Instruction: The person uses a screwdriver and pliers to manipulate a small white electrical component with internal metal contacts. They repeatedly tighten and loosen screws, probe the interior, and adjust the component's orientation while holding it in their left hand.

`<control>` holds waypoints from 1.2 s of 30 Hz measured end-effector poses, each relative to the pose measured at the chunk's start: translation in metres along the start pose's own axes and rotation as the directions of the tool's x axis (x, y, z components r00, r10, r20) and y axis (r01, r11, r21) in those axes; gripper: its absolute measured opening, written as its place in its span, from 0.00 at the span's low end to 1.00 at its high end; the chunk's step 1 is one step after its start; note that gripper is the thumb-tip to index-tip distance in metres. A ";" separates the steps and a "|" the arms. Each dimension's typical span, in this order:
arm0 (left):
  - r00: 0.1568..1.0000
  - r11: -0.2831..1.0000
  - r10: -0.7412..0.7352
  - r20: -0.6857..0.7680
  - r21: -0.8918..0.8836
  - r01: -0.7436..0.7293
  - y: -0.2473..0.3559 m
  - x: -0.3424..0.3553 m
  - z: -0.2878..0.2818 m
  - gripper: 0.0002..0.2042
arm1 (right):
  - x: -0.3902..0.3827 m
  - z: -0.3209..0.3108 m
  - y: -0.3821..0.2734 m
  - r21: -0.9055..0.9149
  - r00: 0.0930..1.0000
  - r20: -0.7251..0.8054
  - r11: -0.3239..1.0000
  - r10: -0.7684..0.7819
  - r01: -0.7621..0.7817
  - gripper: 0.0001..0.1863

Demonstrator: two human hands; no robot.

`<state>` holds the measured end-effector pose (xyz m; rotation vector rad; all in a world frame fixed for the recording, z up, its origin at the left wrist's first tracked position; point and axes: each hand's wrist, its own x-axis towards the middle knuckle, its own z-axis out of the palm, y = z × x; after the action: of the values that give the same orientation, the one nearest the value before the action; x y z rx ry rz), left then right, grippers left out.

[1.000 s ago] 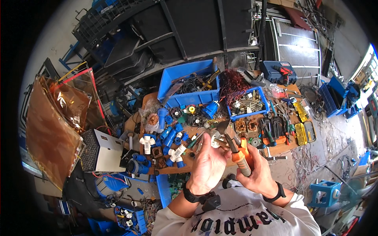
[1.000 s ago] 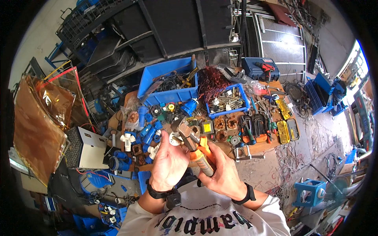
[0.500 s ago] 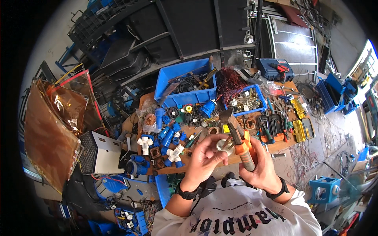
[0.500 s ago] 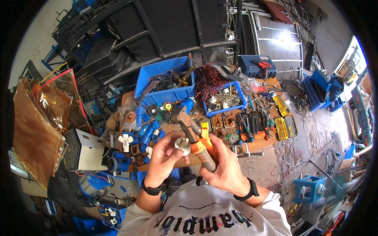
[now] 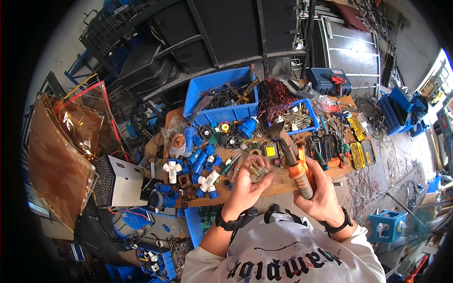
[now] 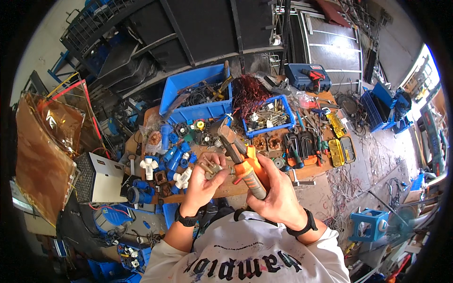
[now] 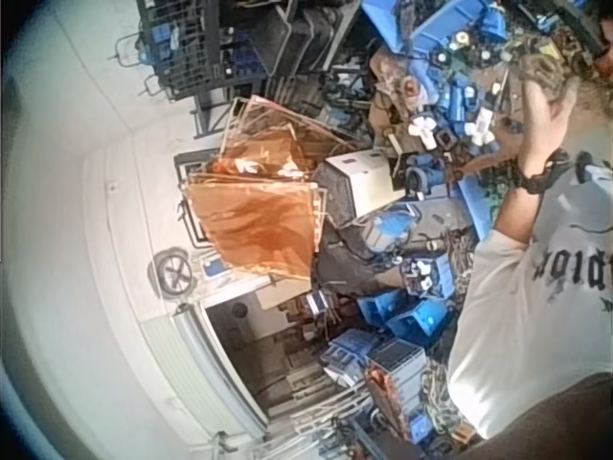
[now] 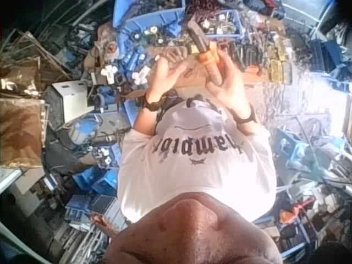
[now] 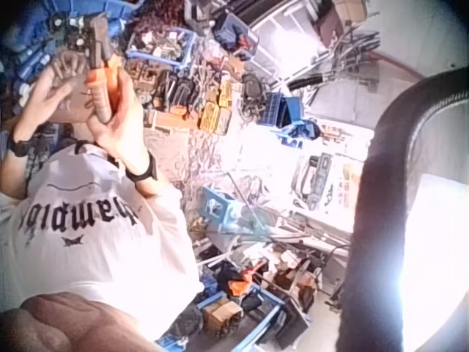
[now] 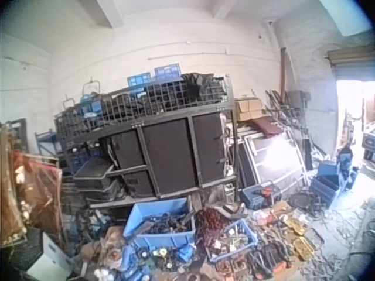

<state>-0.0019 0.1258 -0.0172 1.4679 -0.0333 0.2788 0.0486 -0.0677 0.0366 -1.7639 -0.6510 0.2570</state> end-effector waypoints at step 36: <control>0.948 0.771 0.301 -0.106 0.612 -0.177 0.015 0.056 -0.100 0.35 | 0.044 0.088 -0.017 -0.020 0.962 -0.239 0.991 -0.134 0.133 0.41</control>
<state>0.0348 0.2346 -0.0026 2.0651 0.0325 0.6965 0.0366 0.0315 0.0338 -1.7123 -0.5915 -0.0514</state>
